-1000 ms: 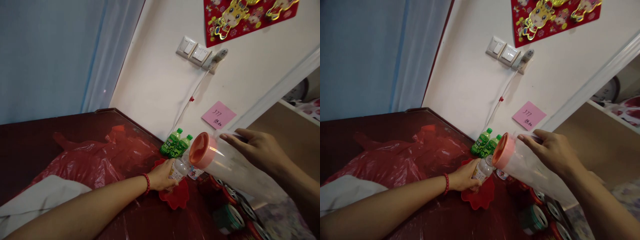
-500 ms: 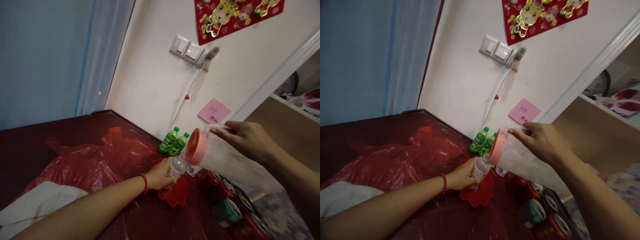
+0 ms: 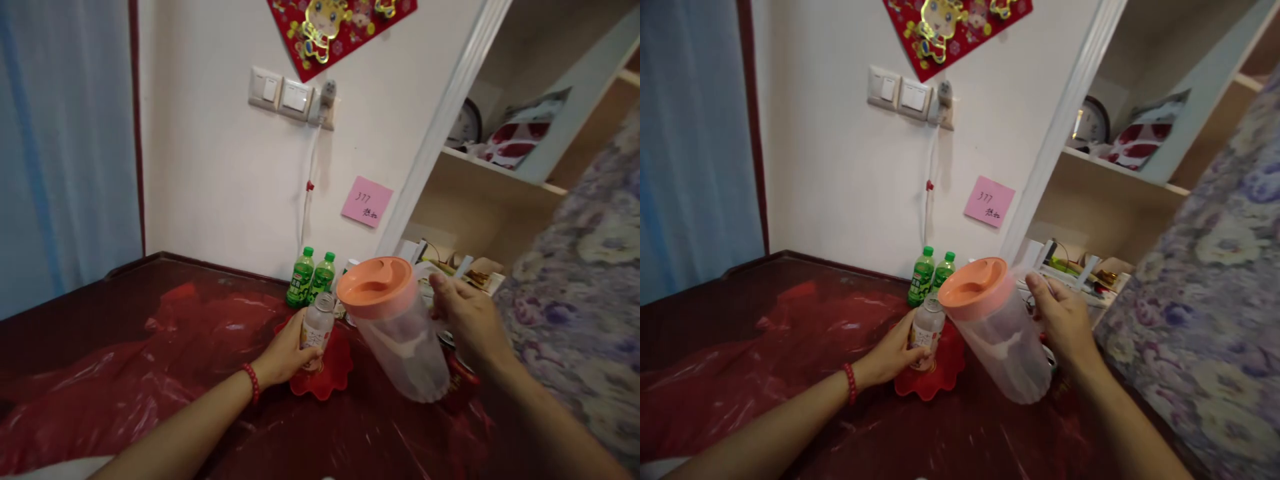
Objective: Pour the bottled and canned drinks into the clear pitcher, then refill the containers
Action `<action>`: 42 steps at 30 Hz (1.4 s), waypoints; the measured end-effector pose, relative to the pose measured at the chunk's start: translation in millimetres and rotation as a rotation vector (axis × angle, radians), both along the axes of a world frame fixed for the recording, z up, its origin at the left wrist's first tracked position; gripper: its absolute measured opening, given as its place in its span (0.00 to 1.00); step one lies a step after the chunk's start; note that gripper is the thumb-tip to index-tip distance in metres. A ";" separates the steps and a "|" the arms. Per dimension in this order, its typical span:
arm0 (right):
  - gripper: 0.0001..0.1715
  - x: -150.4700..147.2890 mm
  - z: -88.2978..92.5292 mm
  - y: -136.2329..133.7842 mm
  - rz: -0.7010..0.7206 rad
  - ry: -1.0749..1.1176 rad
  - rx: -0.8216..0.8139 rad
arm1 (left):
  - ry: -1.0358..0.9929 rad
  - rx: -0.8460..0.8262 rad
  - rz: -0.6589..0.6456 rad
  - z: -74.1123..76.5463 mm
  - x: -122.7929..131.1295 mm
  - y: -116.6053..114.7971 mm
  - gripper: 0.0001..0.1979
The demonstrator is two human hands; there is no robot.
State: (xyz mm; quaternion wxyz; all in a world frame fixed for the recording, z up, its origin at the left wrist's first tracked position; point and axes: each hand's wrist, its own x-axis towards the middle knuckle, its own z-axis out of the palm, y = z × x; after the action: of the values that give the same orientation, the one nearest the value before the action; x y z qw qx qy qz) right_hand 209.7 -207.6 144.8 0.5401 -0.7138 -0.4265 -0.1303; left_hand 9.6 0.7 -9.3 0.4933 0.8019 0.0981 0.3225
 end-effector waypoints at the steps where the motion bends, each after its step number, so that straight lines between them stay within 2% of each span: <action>1: 0.38 2.3 -14.6 -5.5 0.008 0.065 0.037 | 0.001 -0.012 -0.006 -0.1 -0.1 0.4 0.34; 5: 0.36 12.1 -73.0 -17.6 0.043 0.293 0.231 | 0.016 -0.035 -0.005 -1.2 0.2 3.1 0.34; 7: 0.37 15.2 -95.7 -19.8 0.068 0.377 0.326 | 0.042 -0.031 0.001 -2.1 0.9 5.6 0.34; 10: 0.36 17.5 -118.0 -22.0 0.109 0.471 0.438 | 0.066 -0.018 0.017 -3.9 2.2 9.9 0.35; 14: 0.34 21.3 -136.2 -25.9 0.137 0.535 0.521 | 0.090 -0.022 0.012 -4.3 2.4 13.6 0.36; 17: 0.34 24.9 -147.5 -31.3 0.114 0.545 0.537 | 0.118 -0.047 0.005 -1.8 2.2 14.6 0.37; 20: 0.34 27.1 -153.1 -40.7 0.073 0.532 0.480 | 0.142 -0.020 -0.005 1.4 1.5 15.9 0.38; 25: 0.35 27.0 -144.9 -62.0 -0.012 0.505 0.301 | 0.177 0.097 0.007 6.3 -0.8 17.9 0.35; 30: 0.40 16.7 -142.9 -91.5 -0.248 0.446 0.297 | 0.197 0.124 0.016 9.8 -2.1 15.9 0.34; 33: 0.32 -3.0 -147.0 -111.2 -0.382 0.368 0.288 | 0.198 0.108 -0.003 10.9 -2.1 14.5 0.34; 35: 0.26 -23.3 -146.9 -117.0 -0.280 0.295 0.192 | 0.194 0.094 -0.020 11.2 -1.8 14.0 0.34; 36: 0.21 -35.3 -145.8 -116.1 -0.144 0.234 0.087 | 0.192 0.085 -0.026 11.2 -1.6 13.7 0.34; 37: 0.15 -48.1 -144.1 -112.3 0.054 0.127 -0.060 | 0.190 0.075 -0.030 11.1 -1.4 13.3 0.34; 38: 0.09 -61.2 -142.3 -105.9 0.264 0.052 -0.243 | 0.188 0.065 -0.030 10.9 -1.1 12.8 0.34; 39: 0.05 -74.1 -141.0 -97.2 0.405 0.002 -0.413 | 0.184 0.055 -0.030 10.6 -0.9 12.1 0.34; 40: 0.08 -86.1 -140.6 -87.1 0.494 -0.057 -0.567 | 0.177 0.047 -0.027 10.3 -0.8 11.2 0.34; 42: 0.22 -105.6 -144.3 -65.2 0.620 -0.216 -0.876 | 0.160 0.036 -0.020 10.0 -0.9 9.2 0.33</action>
State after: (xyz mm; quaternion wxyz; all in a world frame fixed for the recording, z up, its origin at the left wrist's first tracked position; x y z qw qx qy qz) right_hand 104.1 -272.8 0.5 0.1586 -0.6951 -0.6845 0.1522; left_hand 8.8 10.0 0.7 0.4726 0.8349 0.1233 0.2538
